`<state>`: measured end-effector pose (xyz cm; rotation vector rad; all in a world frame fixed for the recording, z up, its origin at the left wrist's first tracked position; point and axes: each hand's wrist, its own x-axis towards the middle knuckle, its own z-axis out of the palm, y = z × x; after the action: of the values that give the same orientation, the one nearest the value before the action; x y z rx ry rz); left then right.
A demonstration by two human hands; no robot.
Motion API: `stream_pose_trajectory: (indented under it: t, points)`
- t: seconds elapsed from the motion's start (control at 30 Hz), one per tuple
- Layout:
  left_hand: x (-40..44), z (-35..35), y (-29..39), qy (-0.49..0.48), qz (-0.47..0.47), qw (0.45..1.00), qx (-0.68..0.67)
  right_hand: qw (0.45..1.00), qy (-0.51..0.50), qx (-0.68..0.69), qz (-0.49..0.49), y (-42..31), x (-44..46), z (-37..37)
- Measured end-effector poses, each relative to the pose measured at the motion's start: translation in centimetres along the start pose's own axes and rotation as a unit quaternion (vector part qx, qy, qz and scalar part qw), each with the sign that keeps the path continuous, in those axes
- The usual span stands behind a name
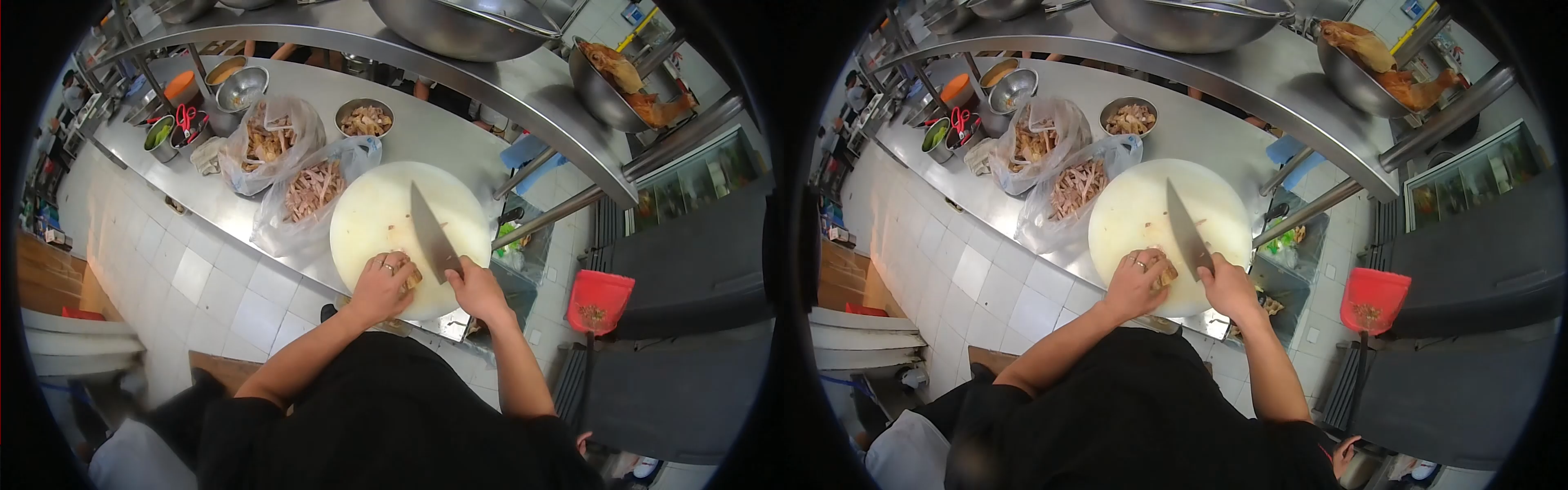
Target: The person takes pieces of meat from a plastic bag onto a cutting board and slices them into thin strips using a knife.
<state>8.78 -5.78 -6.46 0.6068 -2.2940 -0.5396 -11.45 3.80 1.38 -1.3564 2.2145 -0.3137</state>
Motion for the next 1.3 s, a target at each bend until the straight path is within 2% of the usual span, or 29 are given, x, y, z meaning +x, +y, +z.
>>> stream_pose_trajectory:
  t: [0.07, 0.17, 0.2, 0.3, 0.4, 0.6, 0.8, 0.9, 1.0, 1.1, 1.17, 1.2, 1.3]
  points:
    - [0.5, 0.9, -1.2, -0.019, -0.007, 1.000, 0.001, 0.998, 0.018, 0.043, 0.032, -0.6, -0.9, -0.8]
    - [2.2, 0.7, -2.3, 0.034, -0.150, 0.981, -0.114, 0.995, 0.019, 0.082, 0.047, -1.9, -2.8, -2.3]
    - [2.7, 0.8, -3.0, 0.087, -0.229, 0.951, -0.189, 0.995, 0.015, 0.090, 0.045, -2.1, -3.2, -2.5]
    - [2.6, 0.1, -7.4, 0.081, -0.352, 0.868, -0.342, 0.996, -0.001, 0.084, 0.043, -2.0, -3.5, -2.3]
    - [2.7, -1.8, -8.4, 0.032, -0.450, 0.813, -0.369, 0.995, 0.025, 0.094, 0.022, -1.1, -3.7, -0.9]
    - [2.5, -1.7, -8.5, 0.013, -0.457, 0.819, -0.348, 0.994, 0.022, 0.103, 0.020, 0.0, -3.8, 0.4]
    - [2.5, -1.8, -8.5, -0.039, -0.381, 0.902, -0.199, 0.996, 0.015, 0.082, 0.014, -0.2, -4.0, 0.8]
    - [2.5, -1.4, -9.0, -0.028, -0.378, 0.910, -0.169, 0.996, 0.000, 0.083, 0.032, -0.4, -4.3, 0.2]
    - [2.7, -0.8, -9.1, 0.078, -0.355, 0.904, -0.224, 0.992, 0.010, 0.107, 0.071, -1.1, -5.0, -1.5]
    - [4.7, -3.3, -7.1, 0.145, -0.184, 0.971, -0.057, 0.985, 0.088, 0.136, 0.054, 1.3, -4.9, -0.8]
    - [4.9, -4.8, -6.8, 0.048, -0.007, 0.999, 0.023, 0.987, 0.110, 0.098, 0.058, 1.6, -5.0, -1.4]
    - [5.0, -5.2, -6.8, 0.001, 0.083, 0.995, 0.064, 0.989, 0.106, 0.068, 0.071, 1.5, -4.8, -1.8]
    - [3.4, -4.9, -5.0, -0.091, 0.101, 0.986, 0.096, 0.986, 0.140, -0.050, 0.071, 1.2, -3.8, -2.3]
